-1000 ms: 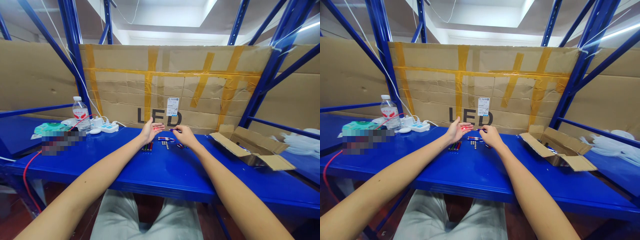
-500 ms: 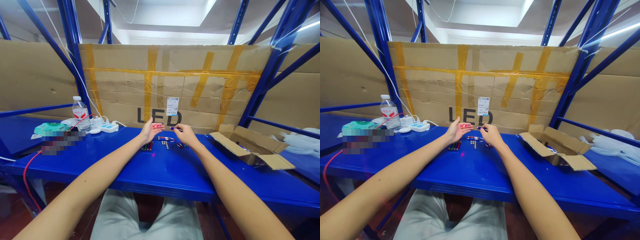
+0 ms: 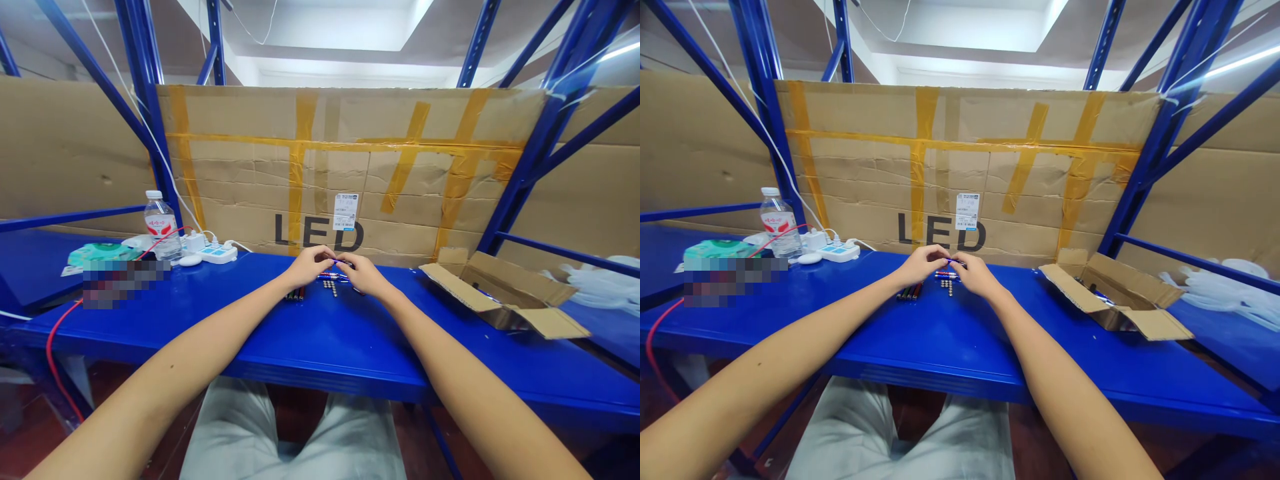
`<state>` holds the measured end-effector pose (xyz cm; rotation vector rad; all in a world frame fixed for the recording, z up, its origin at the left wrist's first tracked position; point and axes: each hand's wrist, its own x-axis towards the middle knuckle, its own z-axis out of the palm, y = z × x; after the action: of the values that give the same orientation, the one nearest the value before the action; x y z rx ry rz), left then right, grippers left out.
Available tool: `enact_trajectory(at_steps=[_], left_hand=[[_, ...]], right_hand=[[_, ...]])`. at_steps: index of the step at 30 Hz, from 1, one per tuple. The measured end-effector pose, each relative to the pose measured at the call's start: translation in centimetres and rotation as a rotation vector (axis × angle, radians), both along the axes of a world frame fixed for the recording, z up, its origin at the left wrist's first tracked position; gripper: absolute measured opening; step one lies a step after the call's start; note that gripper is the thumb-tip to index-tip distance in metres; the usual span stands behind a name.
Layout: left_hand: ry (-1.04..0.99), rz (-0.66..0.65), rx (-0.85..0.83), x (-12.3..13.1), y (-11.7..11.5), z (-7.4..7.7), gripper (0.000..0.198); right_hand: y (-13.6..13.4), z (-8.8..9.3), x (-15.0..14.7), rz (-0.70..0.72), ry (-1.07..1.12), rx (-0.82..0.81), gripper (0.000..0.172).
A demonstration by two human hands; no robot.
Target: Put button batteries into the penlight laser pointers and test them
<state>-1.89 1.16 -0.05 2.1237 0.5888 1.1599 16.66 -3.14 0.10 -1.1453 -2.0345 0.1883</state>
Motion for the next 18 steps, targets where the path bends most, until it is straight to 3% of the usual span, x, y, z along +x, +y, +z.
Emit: enact_trajectory(at_steps=[5,9,14,18], left_hand=[[0.139,0.155,0.081,-0.4,0.2,0.0,0.013],[0.182,0.240,0.064,-0.7,0.8,0.1,0.011],[0.180,0.206,-0.056,-0.3,1.4,-0.2,0.015],[0.089,0.087,-0.159,0.0,1.3,-0.1,0.012]], right_hand=[[1.4,-0.9,0.5,-0.077,0.025,-0.047,0.025],[2.4,-1.3,1.1,-0.032,0.105,-0.097,0.016],[2.7,-1.4,1.1,0.003,0.381,-0.333,0.010],[2.6,-1.3,1.2,0.039,0.601,-0.478,0.015]])
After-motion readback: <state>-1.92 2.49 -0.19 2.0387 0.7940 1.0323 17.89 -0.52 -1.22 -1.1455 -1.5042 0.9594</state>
